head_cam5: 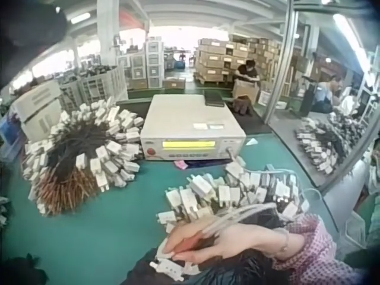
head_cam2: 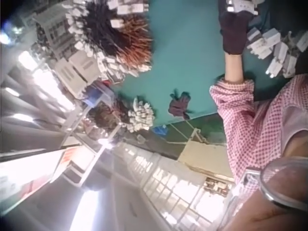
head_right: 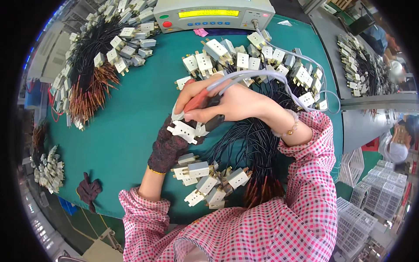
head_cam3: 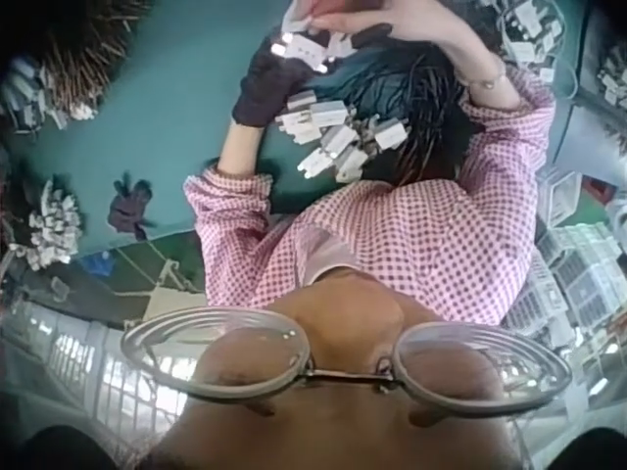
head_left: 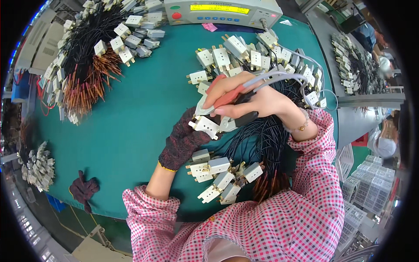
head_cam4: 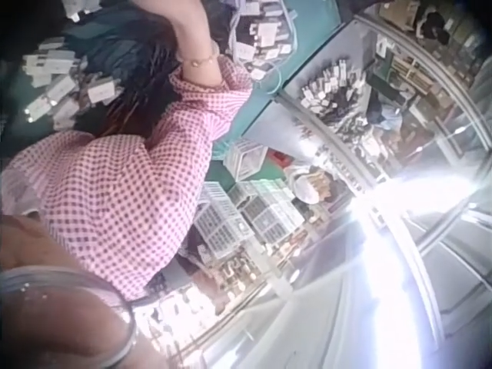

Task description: Assembling and inspecting individual connectors on a large electrical wiring harness at a workstation.

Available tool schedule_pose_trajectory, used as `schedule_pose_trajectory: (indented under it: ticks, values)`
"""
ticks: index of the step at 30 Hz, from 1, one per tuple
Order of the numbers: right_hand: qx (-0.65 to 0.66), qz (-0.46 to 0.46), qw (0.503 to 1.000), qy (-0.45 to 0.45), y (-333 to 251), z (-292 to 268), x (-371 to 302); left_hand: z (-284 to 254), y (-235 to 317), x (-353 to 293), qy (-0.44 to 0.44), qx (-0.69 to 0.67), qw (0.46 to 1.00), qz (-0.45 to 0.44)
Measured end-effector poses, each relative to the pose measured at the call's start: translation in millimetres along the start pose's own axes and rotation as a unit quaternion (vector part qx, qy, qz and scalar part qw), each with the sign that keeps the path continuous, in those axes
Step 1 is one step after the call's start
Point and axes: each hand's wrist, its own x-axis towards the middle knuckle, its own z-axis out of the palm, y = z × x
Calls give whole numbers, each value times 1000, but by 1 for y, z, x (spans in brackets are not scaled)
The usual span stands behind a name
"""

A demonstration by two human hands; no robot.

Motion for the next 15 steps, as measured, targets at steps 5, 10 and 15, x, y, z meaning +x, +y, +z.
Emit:
schedule_pose_trajectory:
  ticks: [5, 10, 15]
  values:
    - [-56, -54, 996, -31, -8, -2, -3, -18, -16, 7, -9, 0, 1000, -4]
    - [-51, -100, 992, -59, -7, 3, 0, 4, 2, 5, 21, 39, 998, 43]
    - [-101, -91, 989, -55, -5, 4, 0, -2, -2, 6, 46, 13, 999, 9]
